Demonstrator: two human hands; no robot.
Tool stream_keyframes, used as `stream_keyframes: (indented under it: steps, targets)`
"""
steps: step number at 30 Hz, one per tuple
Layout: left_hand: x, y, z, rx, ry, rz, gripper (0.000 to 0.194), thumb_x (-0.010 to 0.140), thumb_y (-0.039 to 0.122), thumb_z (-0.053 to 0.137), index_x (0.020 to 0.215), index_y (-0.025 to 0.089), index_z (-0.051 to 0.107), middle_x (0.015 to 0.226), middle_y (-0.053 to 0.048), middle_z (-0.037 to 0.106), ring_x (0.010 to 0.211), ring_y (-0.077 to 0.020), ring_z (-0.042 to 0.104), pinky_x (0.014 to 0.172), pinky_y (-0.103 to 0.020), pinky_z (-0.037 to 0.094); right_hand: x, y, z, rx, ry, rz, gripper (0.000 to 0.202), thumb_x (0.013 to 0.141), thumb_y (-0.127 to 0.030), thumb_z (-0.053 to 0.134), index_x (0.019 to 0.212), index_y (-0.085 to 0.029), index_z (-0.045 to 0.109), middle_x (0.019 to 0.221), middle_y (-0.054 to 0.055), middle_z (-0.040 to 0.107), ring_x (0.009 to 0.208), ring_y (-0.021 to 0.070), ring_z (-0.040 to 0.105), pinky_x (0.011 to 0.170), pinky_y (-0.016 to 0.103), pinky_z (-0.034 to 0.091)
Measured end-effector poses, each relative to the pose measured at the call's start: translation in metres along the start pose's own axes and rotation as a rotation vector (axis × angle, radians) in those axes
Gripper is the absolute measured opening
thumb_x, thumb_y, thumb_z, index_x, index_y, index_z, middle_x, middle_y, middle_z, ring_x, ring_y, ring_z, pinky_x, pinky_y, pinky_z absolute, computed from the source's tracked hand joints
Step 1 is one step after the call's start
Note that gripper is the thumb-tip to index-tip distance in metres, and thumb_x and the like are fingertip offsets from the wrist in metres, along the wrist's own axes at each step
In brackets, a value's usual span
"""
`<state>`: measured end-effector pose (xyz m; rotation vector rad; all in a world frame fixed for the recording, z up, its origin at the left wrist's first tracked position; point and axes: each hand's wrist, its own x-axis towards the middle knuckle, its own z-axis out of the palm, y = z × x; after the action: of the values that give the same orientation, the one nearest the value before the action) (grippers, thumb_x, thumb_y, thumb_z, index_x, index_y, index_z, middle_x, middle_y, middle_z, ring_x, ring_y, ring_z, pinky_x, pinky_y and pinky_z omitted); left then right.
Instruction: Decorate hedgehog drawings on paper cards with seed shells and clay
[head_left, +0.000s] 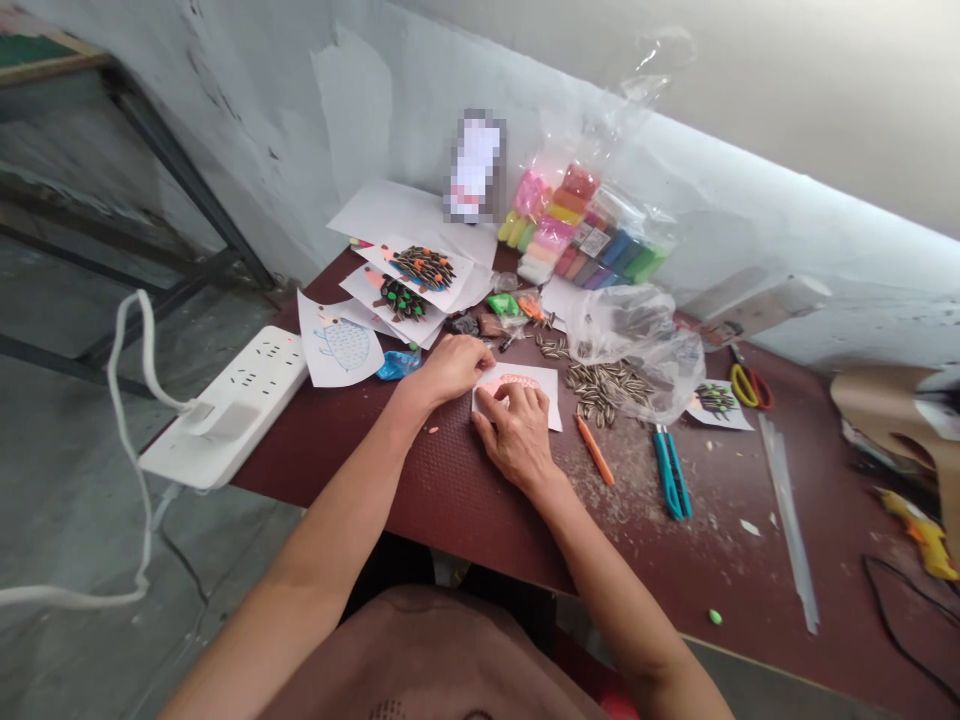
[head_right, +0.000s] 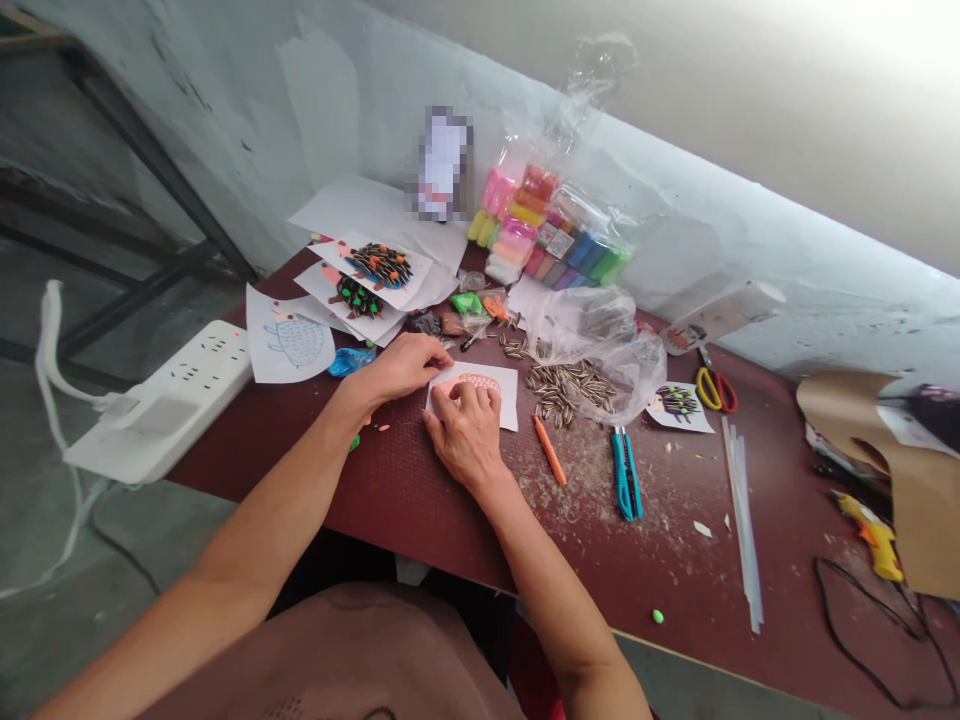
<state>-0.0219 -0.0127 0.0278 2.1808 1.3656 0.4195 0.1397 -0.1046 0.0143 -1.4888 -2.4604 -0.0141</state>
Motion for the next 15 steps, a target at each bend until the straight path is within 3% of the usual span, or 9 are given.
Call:
stream_keyframes:
  steps: [15]
  targets:
    - [-0.0009,0.0023,-0.0038,-0.004,-0.017,0.007,0.027,0.085,0.007,0.061,0.100,0.016,0.082,0.106,-0.011,0.080,0.099,-0.0218,0.073,0.091,-0.031,0.052,-0.0025,-0.0004,0.0004,-0.039,0.011,-0.045,0.026,0.102,-0.037,0.053,0.112,-0.022,0.071,0.101,0.009,0.061,0.095,0.0240,0.047,0.096,0.041,0.031]
